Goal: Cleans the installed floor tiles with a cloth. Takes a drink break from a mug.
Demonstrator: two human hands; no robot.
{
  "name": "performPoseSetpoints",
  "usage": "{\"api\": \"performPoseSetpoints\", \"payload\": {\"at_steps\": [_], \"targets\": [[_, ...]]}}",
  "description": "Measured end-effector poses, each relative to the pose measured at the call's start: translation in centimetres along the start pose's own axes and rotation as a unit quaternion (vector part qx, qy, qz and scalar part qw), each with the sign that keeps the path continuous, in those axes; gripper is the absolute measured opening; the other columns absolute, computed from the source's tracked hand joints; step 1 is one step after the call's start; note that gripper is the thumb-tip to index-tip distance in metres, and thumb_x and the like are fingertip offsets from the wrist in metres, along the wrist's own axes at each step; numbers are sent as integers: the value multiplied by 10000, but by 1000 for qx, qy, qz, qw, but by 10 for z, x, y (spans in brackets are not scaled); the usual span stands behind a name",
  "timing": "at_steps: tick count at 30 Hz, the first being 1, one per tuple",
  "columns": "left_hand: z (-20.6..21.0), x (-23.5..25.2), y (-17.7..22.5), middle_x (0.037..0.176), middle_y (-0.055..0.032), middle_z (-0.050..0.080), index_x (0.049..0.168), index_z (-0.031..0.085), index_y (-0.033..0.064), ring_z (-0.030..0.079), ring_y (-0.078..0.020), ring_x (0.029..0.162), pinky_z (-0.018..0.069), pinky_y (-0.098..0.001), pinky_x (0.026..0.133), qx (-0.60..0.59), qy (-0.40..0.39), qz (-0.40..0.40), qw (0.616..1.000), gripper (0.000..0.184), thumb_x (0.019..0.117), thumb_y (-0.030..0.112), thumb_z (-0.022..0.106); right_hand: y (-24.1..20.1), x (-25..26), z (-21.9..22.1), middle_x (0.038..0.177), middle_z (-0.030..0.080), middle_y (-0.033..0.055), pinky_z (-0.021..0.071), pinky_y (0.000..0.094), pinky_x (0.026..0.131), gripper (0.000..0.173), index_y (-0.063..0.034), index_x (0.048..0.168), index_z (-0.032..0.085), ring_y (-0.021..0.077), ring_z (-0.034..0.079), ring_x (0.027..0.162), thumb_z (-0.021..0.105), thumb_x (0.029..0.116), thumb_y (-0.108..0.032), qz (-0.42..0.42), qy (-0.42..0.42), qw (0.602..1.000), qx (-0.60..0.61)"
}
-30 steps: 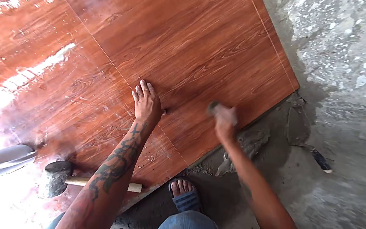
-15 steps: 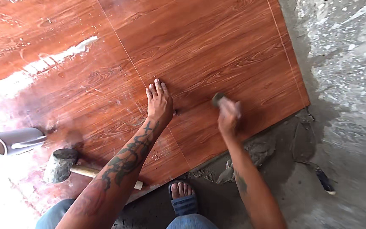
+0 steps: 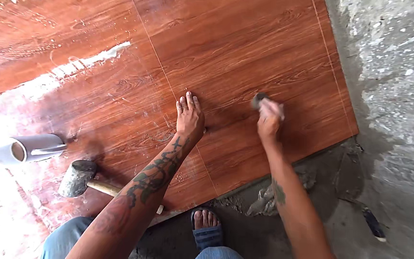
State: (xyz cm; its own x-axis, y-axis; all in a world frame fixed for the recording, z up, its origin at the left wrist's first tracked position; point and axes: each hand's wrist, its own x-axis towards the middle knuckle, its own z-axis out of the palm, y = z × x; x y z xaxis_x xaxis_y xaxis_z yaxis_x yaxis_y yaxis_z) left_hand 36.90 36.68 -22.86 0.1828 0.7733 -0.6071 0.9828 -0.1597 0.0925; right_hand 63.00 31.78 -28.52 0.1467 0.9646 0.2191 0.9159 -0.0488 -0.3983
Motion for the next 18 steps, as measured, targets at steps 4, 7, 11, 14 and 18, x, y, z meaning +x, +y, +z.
{"api": "performPoseSetpoints", "payload": {"at_steps": [4,7,11,14,18], "targets": [[-2,0,0,1667,-330,84,1582,149,-107,188,-492,1531,154,-586,1248,10,4,1,1000,1154,811,400,842,-32,-6,8,1424,604,174,424,491,1156,364,-20,1369,624,328,544,1359,455,1056,-95,48,-10,999,7],[-2,2,0,1665,-334,81,1580,149,-111,186,-499,1530,164,-587,1248,11,7,4,1000,1148,815,393,840,-63,-154,-6,1307,705,144,449,531,1160,278,-21,1220,733,293,628,1299,566,1001,-51,-116,-118,980,107],[-3,2,0,1666,-336,75,1580,151,-110,177,-493,1536,161,-578,1253,2,6,4,1000,1133,825,387,834,6,-187,-57,1238,743,81,483,529,1119,249,-95,1152,774,252,674,1229,563,1019,-89,-177,-122,976,46],[0,1,-4,1663,-332,103,1577,174,-105,192,-497,1529,167,-589,1248,-8,16,7,1000,1144,808,401,853,83,-89,-78,1219,717,220,524,558,1022,275,32,1164,738,388,680,1164,519,1021,-52,-12,-30,998,-52],[2,1,-6,1667,-321,108,1578,200,-92,189,-482,1536,150,-581,1254,-19,37,15,999,1153,791,428,861,105,3,-62,1296,662,198,466,542,1081,273,-12,1229,713,370,614,1239,552,1041,-129,120,26,990,-73]]}}
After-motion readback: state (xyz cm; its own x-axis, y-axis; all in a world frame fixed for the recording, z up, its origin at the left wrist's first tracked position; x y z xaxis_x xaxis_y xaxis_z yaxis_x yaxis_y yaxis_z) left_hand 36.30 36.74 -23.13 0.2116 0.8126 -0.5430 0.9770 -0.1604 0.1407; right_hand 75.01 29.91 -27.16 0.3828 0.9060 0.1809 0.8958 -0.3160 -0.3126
